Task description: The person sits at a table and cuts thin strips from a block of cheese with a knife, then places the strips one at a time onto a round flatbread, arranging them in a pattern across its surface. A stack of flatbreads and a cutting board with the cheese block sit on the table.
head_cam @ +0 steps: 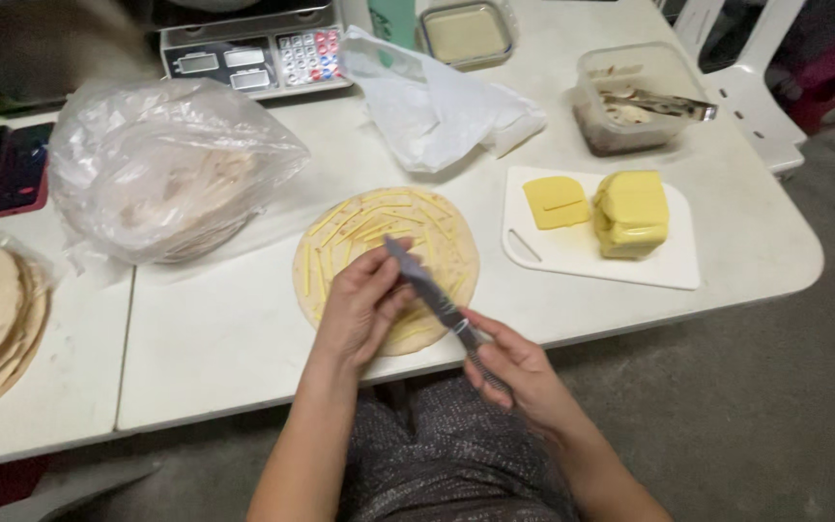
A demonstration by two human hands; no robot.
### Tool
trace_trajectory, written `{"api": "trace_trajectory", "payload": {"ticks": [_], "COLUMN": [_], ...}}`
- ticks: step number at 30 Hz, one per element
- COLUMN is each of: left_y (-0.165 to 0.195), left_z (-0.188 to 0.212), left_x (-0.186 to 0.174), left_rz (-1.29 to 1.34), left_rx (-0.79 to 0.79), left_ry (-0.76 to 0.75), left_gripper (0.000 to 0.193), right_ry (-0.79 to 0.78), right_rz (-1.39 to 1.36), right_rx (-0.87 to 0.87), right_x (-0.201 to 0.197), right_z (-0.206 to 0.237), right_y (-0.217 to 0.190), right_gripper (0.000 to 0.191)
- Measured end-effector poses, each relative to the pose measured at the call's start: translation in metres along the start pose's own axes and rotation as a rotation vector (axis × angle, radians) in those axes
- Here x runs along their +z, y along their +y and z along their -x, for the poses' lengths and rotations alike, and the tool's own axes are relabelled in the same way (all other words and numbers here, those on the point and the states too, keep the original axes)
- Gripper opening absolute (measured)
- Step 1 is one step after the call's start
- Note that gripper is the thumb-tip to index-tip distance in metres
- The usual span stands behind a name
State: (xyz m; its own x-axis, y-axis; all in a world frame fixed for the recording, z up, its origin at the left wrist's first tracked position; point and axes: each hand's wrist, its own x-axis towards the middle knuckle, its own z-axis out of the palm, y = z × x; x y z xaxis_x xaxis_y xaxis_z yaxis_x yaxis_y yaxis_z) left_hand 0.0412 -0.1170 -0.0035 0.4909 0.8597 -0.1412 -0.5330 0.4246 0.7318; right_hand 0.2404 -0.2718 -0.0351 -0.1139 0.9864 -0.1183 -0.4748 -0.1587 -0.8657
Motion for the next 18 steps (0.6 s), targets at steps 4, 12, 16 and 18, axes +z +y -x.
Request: {"api": "trace_trajectory", "payload": {"ticks": [4, 12, 16, 18], "left_y": [0.005, 0.003, 0.001, -0.001], "left_z": [0.026, 0.027, 0.022, 0.021], "left_x": [-0.048, -0.066, -0.044, -0.034], "left_rz": [0.162, 0.247, 0.171, 0.163], "left_rx": [0.145, 0.173, 0.117, 0.127], "left_ry": [0.001, 0.139, 0.238, 0.242], "left_gripper": [0.021, 0.02, 0.036, 0.042], "right_ry": [-0.124, -0.022, 0.134, 0.169], "right_rz": [-0.091, 0.311, 0.931, 1.067], "right_rx": [0.151, 0.038, -0.413, -0.509], "right_x": [0.026, 0.033, 0.047, 0.058], "right_z": [-0.016, -0.019, -0.012, -0.01], "right_y": [0.014, 0.018, 0.006, 0.002], "right_gripper": [0.057, 0.055, 0.049, 0.047]}}
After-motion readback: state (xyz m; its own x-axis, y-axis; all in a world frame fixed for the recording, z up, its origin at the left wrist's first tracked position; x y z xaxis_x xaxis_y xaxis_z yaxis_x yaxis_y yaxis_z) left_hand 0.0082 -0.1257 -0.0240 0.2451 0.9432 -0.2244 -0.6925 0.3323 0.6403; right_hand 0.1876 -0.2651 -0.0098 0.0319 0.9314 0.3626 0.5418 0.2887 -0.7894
